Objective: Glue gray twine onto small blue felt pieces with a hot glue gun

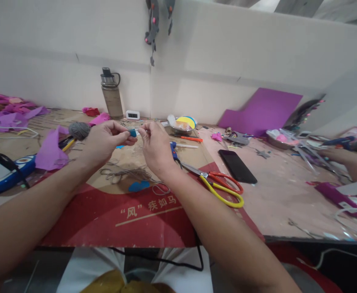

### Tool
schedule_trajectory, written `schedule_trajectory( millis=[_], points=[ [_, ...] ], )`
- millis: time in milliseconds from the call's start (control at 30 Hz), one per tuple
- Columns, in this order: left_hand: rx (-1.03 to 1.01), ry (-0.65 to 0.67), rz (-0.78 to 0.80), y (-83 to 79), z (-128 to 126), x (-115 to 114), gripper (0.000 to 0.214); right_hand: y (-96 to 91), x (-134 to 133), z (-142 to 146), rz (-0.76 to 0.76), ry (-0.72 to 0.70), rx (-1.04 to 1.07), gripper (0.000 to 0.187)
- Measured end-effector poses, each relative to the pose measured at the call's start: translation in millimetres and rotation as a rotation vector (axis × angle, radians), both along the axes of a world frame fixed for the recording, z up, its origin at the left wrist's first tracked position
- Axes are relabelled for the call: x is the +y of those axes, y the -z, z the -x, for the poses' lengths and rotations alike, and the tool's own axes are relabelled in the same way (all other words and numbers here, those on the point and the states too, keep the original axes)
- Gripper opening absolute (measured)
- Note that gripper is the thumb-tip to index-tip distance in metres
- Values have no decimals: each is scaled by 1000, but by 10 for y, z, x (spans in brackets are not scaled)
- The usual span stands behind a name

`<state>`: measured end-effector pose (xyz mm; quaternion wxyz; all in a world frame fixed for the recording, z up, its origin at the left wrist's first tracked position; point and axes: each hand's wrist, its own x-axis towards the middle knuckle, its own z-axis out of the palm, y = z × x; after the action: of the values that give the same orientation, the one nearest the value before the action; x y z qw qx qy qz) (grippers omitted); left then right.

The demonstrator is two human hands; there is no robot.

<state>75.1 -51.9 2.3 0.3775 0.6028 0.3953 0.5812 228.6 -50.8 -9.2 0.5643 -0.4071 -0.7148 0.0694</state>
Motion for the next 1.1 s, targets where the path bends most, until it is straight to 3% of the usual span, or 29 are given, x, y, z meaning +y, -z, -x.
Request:
schedule_trajectory(
  millis=[1100],
  points=[
    [-23,58,42,-28,-25,-50,16,38,-5,-36,-64,46,8,13]
  ],
)
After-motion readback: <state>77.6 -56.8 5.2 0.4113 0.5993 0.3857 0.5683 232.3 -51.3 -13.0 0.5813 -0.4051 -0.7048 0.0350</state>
